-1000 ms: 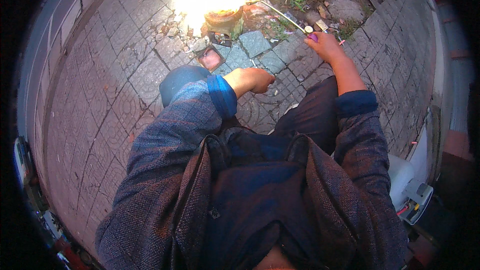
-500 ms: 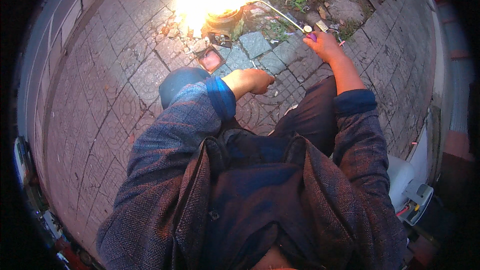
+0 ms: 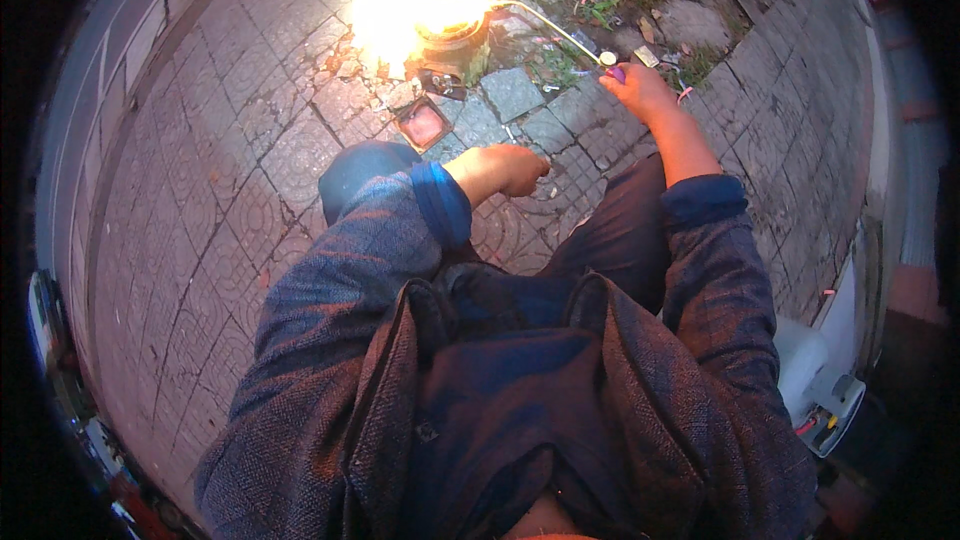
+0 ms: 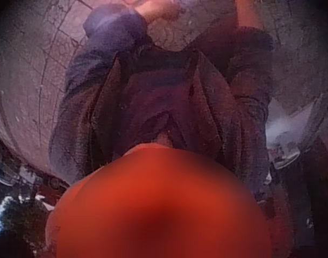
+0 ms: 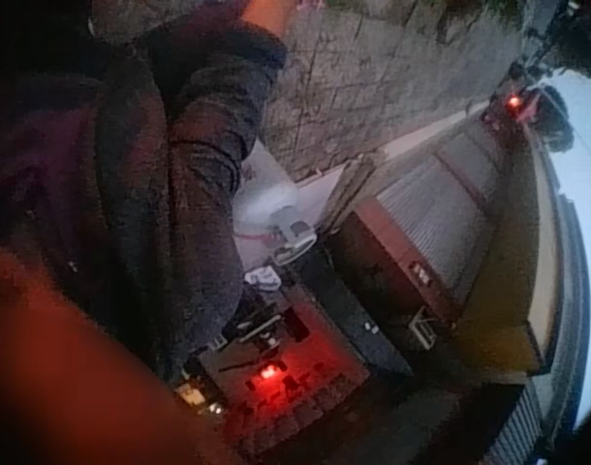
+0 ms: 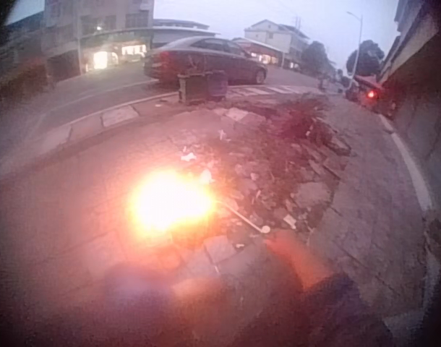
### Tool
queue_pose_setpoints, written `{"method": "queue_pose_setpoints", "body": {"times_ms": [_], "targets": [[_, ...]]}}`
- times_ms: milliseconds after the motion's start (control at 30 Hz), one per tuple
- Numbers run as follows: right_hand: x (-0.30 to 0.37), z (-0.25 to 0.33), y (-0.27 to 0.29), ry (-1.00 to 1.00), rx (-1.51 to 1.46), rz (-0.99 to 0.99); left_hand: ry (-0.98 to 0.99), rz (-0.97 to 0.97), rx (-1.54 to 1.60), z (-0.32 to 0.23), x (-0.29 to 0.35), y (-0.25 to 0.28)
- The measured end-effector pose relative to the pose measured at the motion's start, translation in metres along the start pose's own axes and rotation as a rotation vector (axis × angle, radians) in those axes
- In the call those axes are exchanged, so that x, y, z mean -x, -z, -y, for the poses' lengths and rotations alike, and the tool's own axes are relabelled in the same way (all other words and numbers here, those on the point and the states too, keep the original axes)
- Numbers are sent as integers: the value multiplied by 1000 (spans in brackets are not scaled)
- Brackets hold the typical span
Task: The person connects a red hose to a large gas cylinder, then attaches a blowtorch nozzle. They ignite the torch and direct the flame into a small metal container on the ground, maintaining the flame for an extended period.
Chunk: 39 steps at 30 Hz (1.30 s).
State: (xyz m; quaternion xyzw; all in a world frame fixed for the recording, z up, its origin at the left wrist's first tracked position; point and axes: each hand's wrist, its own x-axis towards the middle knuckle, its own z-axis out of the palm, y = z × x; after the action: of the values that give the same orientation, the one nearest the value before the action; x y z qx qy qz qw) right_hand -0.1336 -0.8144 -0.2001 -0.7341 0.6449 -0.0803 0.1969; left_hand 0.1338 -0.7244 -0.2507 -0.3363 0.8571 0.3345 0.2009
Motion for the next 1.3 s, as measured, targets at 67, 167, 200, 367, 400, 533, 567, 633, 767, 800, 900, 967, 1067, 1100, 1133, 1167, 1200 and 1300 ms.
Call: {"method": "queue_pose_setpoints", "body": {"times_ms": [67,167,200,367,400,533,567,633,767,800,900,967,1067,1100,1133,1167,1200,1300], "targets": [[-8,1,-5,2,16,13,2,-8,3,2,-1,-1],[-21,6,-11,-39,40,48,7,2,2,6,1,-4],[-24,8,-13,-6,42,32,11,7,2,8,2,-4],[-38,19,-24,9,53,-5,50,2,31,14,14,-8],[-40,21,-26,8,54,-6,65,7,30,15,16,-8],[-50,25,-32,50,14,3,71,-6,49,17,21,-8],[-52,25,-33,48,4,22,70,-4,40,17,21,-8],[-55,25,-34,57,22,30,71,7,25,18,20,-9],[-55,23,-37,55,-9,13,74,4,29,19,18,-11],[-55,23,-37,55,-7,15,77,-3,32,19,18,-12],[-56,22,-38,62,-2,19,78,-10,44,20,18,-13],[-57,21,-39,70,4,23,76,-11,42,21,18,-14],[-58,21,-40,106,-22,25,72,-5,33,22,17,-14],[-58,21,-41,116,-11,23,72,-1,36,22,17,-14],[-58,21,-42,126,1,23,73,3,41,22,17,-15],[-58,22,-42,124,21,27,71,1,41,23,17,-15],[-58,22,-43,136,20,21,69,-1,42,23,17,-15],[-56,24,-42,144,24,17,61,3,33,23,17,-14]]}}
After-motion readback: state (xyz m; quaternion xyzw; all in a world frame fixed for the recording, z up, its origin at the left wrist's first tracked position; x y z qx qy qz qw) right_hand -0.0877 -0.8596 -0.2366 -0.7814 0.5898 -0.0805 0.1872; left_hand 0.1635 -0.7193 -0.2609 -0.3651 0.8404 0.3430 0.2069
